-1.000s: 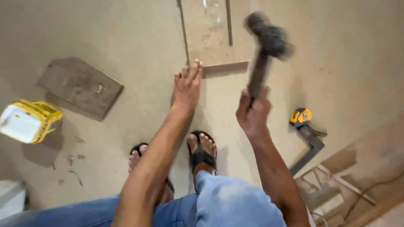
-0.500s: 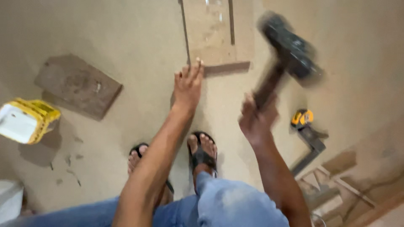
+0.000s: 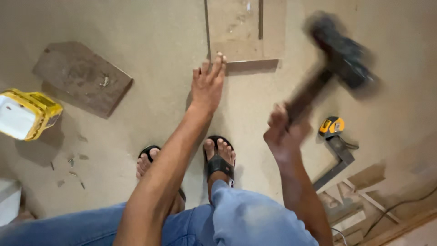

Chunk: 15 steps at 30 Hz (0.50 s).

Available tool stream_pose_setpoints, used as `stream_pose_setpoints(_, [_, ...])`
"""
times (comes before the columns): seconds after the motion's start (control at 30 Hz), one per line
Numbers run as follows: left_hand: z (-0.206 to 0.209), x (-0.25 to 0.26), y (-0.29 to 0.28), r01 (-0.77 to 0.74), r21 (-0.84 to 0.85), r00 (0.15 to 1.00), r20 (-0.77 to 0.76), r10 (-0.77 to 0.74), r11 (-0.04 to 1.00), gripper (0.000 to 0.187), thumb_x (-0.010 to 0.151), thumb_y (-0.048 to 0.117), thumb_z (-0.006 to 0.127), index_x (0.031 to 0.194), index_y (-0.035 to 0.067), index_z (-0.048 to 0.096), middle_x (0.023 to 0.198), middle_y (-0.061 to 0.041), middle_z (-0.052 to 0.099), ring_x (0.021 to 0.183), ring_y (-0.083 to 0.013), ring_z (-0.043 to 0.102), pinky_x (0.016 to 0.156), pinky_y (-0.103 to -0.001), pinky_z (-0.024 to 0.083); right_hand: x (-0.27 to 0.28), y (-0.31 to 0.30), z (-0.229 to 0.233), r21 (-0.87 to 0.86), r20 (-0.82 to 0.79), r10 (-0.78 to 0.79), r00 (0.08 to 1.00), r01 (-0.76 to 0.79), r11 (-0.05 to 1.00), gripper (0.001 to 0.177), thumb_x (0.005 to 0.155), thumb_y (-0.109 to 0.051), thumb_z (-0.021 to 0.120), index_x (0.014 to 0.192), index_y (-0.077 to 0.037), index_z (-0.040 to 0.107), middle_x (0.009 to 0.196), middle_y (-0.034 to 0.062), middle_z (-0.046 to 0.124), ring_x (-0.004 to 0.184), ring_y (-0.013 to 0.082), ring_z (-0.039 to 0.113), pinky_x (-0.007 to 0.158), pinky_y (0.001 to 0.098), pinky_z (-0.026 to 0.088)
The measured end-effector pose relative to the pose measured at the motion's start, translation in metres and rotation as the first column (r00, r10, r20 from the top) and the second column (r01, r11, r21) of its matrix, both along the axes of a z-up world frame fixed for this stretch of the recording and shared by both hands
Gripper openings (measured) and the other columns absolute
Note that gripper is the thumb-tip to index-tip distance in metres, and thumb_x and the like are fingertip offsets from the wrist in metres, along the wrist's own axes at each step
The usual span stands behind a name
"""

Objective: The person applies adhesive to small pieces of wood by hand and then uses a hammer to drive nails into them, joining the pieces together.

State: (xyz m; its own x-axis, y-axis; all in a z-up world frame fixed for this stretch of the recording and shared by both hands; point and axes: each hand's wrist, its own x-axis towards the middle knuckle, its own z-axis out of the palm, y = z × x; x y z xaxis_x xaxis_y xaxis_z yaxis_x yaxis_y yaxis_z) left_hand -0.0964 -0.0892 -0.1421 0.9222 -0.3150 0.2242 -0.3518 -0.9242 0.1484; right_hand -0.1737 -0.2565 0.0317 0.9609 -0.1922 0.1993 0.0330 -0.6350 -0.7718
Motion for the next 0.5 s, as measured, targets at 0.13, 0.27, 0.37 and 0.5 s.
stream_pose_setpoints(0.13, [-0.004, 0.001, 0.001, -0.010, -0.020, 0.998, 0.065, 0.011, 1.000, 0.055, 0.090, 0.016, 0.065, 0.145, 0.013, 0.061, 0.151, 0.002, 0.052, 0.122, -0.0223, 0.050, 0.098, -0.041, 0.041, -0.010, 0.005, -0.001, 0.334, 0.037, -0.026, 0.999, 0.013, 0.942, 0.032, 0.115, -0.036, 0.049, 0.107, -0.005, 0.049, 0.088, 0.0037, 0.050, 0.067, 0.0143, 0.048, 0.054, 0.0316, 0.044])
stream_pose_setpoints(0.27, [-0.004, -0.002, -0.001, 0.001, -0.055, 0.999, 0.033, 0.001, 0.999, 0.054, 0.096, 0.018, 0.064, 0.149, 0.010, 0.060, 0.148, 0.001, 0.053, 0.122, -0.0236, 0.050, 0.099, -0.042, 0.041, 0.007, -0.009, -0.065, 0.064, -0.587, -0.118, 0.801, 0.192, 0.979, 0.036, 0.115, -0.030, 0.044, 0.104, 0.002, 0.056, 0.069, 0.0103, 0.056, 0.054, 0.0215, 0.055, 0.046, 0.0380, 0.043])
stream_pose_setpoints(0.37, [-0.003, 0.004, 0.002, -0.020, -0.040, 0.996, 0.088, 0.023, 0.999, 0.054, 0.087, 0.019, 0.062, 0.141, 0.010, 0.061, 0.151, -0.001, 0.054, 0.121, -0.0253, 0.051, 0.096, -0.043, 0.041, 0.024, -0.017, -0.091, -0.257, -0.247, 0.044, 0.968, -0.109, 0.960, 0.019, 0.107, -0.013, 0.059, 0.113, 0.001, 0.049, 0.071, 0.0161, 0.062, 0.058, 0.0280, 0.067, 0.050, 0.0409, 0.049])
stream_pose_setpoints(0.5, [-0.006, 0.016, 0.000, -0.021, -0.075, 1.000, 0.005, 0.021, 0.997, 0.057, 0.091, 0.013, 0.062, 0.147, 0.008, 0.060, 0.151, -0.003, 0.052, 0.120, -0.0258, 0.051, 0.096, -0.044, 0.040, 0.035, -0.025, -0.076, -0.178, -0.288, -0.015, 0.958, -0.039, 0.983, 0.016, 0.108, -0.012, 0.057, 0.110, 0.002, 0.048, 0.070, 0.0151, 0.063, 0.058, 0.0272, 0.067, 0.049, 0.0409, 0.049])
